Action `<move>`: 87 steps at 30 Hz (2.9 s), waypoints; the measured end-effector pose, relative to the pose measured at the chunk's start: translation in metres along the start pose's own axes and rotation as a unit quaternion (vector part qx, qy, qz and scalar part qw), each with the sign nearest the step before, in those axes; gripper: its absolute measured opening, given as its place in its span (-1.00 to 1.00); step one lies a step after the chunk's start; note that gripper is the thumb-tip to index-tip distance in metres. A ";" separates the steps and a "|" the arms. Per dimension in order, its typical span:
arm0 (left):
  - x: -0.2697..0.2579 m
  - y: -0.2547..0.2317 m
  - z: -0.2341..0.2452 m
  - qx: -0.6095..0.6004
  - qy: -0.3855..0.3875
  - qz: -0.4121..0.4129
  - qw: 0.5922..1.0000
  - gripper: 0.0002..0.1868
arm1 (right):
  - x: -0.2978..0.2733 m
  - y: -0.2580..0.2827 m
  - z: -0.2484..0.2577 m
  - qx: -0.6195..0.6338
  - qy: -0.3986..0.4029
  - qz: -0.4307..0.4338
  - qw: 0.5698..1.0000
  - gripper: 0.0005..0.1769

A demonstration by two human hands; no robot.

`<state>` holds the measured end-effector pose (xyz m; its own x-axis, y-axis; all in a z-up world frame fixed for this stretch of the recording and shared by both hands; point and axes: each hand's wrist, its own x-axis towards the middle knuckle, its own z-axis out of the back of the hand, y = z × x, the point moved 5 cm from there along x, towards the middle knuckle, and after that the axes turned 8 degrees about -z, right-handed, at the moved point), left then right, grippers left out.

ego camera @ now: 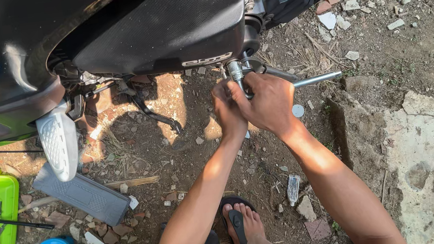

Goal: The person installs a nut onto a scooter assembly by hand, tightens it using a socket wrench and a holder tool, and wipes their hands with a cloth.

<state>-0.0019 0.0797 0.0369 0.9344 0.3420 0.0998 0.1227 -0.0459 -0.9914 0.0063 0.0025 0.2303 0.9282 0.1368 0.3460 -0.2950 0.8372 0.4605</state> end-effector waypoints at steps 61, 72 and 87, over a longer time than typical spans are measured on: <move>-0.011 -0.134 -0.034 -0.140 -0.260 0.216 0.931 -0.60 | 0.029 -0.125 0.028 -0.161 0.533 0.092 0.825 -0.31; -0.012 -0.120 -0.057 -0.132 -0.346 0.143 0.918 -0.67 | 0.033 -0.122 0.039 -0.033 0.632 0.065 0.772 -0.35; 0.005 -0.160 -0.050 0.007 -0.384 0.244 0.890 -0.64 | 0.038 -0.130 0.013 -0.144 0.546 0.202 0.801 -0.24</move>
<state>0.0002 0.0419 0.2003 0.3701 0.8263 -0.4245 -0.2438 -0.3546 -0.9027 0.0775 -0.1081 0.1940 0.4620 0.6768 -0.5732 -0.7023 0.6738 0.2295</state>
